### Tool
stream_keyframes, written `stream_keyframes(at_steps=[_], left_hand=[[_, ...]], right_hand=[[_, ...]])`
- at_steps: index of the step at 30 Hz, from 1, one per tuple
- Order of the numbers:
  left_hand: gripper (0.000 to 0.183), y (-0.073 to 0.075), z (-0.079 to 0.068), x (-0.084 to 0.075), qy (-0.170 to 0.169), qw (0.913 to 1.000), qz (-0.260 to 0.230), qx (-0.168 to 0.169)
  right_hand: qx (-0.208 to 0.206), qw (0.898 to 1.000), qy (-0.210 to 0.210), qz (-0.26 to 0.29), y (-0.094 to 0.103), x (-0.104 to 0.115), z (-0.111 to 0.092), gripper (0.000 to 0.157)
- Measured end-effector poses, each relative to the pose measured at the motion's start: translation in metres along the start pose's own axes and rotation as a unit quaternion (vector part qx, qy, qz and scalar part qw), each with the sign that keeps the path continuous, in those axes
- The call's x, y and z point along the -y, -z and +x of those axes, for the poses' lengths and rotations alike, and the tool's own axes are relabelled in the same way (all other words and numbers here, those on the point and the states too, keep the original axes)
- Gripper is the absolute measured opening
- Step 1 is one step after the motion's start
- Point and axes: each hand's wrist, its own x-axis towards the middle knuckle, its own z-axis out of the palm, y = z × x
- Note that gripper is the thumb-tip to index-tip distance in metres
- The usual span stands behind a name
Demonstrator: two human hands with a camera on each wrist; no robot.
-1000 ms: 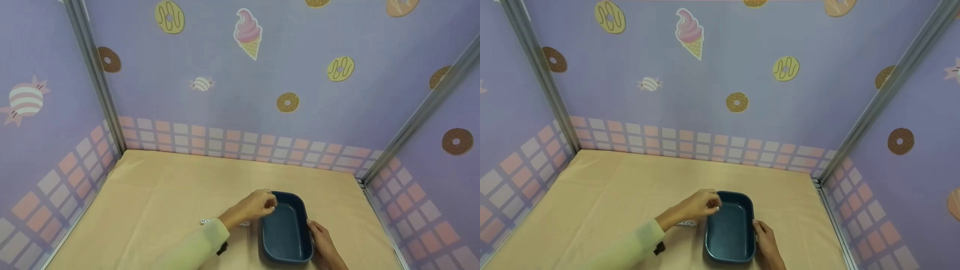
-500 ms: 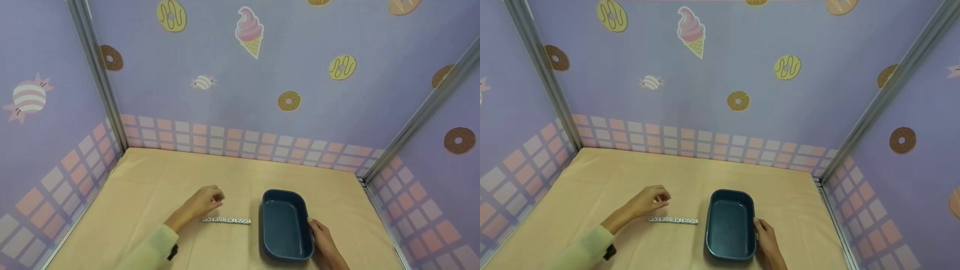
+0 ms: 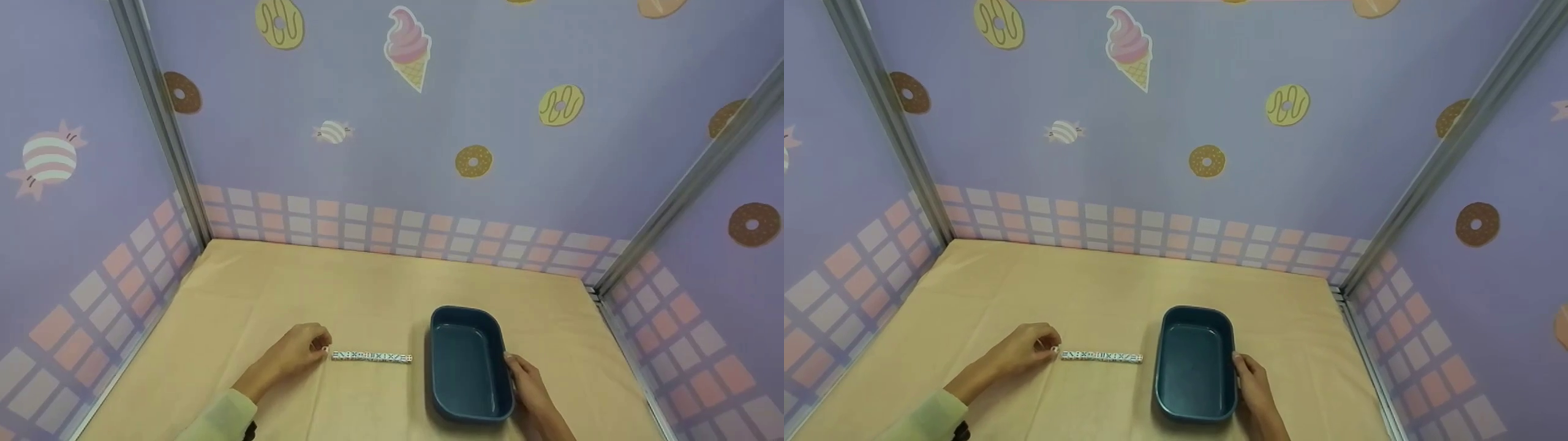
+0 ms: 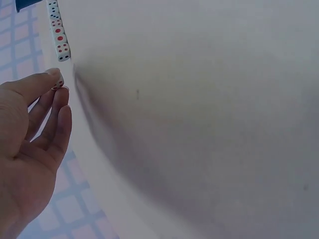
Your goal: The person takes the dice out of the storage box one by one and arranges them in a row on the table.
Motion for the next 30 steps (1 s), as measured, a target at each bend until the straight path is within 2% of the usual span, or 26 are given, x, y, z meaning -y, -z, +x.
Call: stream_keyframes(at_steps=[7,16,24,30], left_hand=[[0.014,-0.003,0.002,-0.004,0.005,0.9998,0.003,0.017],[0.015,-0.006,0.004,-0.003,0.007,0.9995,-0.007,0.030],[0.014,-0.010,0.002,0.000,-0.002,0.9996,-0.015,0.024],[0.015,-0.013,0.001,0.002,-0.009,0.9998,-0.013,0.015]], right_hand=[[-0.009,1.000,0.006,0.003,-0.002,0.000,0.001,0.064],[-0.024,1.000,0.018,-0.009,-0.001,0.001,0.002,0.059],[-0.008,1.000,-0.005,-0.003,0.000,0.001,-0.001,0.062],[-0.004,1.000,-0.001,-0.004,-0.001,0.001,0.000,0.064]])
